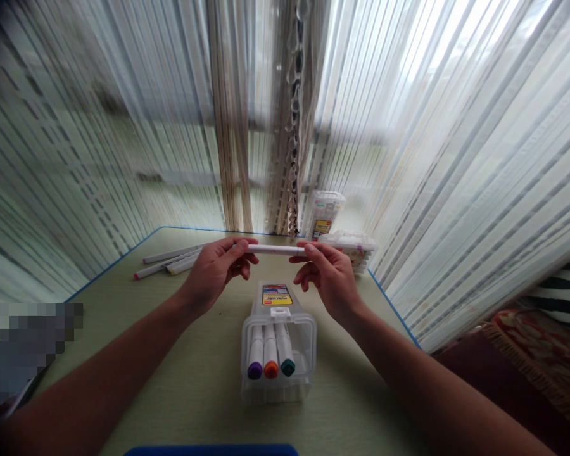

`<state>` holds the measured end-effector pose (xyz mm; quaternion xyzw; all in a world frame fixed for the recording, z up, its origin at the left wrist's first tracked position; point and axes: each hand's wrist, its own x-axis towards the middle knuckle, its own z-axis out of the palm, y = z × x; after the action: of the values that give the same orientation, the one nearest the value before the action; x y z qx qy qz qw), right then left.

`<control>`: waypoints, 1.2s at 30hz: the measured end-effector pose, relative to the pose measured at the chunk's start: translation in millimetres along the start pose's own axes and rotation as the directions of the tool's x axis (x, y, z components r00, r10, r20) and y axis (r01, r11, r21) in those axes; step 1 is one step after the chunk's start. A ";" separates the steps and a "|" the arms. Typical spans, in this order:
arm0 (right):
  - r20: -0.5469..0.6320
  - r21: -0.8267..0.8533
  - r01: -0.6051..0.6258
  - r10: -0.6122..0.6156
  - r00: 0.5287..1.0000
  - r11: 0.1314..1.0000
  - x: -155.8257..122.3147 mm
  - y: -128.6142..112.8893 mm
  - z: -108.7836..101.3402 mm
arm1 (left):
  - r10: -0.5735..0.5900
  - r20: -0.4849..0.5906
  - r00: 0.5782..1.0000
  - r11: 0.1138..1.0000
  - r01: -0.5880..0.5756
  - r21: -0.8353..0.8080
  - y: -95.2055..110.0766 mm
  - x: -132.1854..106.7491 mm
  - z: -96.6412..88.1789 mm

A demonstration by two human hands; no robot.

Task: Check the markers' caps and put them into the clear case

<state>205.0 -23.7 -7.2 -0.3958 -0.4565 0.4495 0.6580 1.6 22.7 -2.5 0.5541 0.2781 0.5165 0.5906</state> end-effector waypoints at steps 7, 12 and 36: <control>0.003 0.014 -0.008 0.008 1.000 1.000 -0.2 -2.2 0.2 | -0.014 0.007 1.000 0.999 0.014 -0.030 -0.5 0.5 -0.2; 0.003 0.042 -0.023 0.023 1.000 0.999 -0.1 -2.3 -0.5 | -0.015 0.015 1.000 0.999 0.016 -0.042 -0.7 0.3 -0.4; -0.016 0.059 -0.013 0.014 1.000 0.998 0.7 -1.2 -0.7 | -0.002 0.002 1.000 1.000 0.002 -0.025 0.0 0.3 0.4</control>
<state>206.1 -23.5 -6.1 -0.3833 -0.4349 0.4639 0.6699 2.1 22.8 -2.2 0.5467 0.2717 0.5189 0.5983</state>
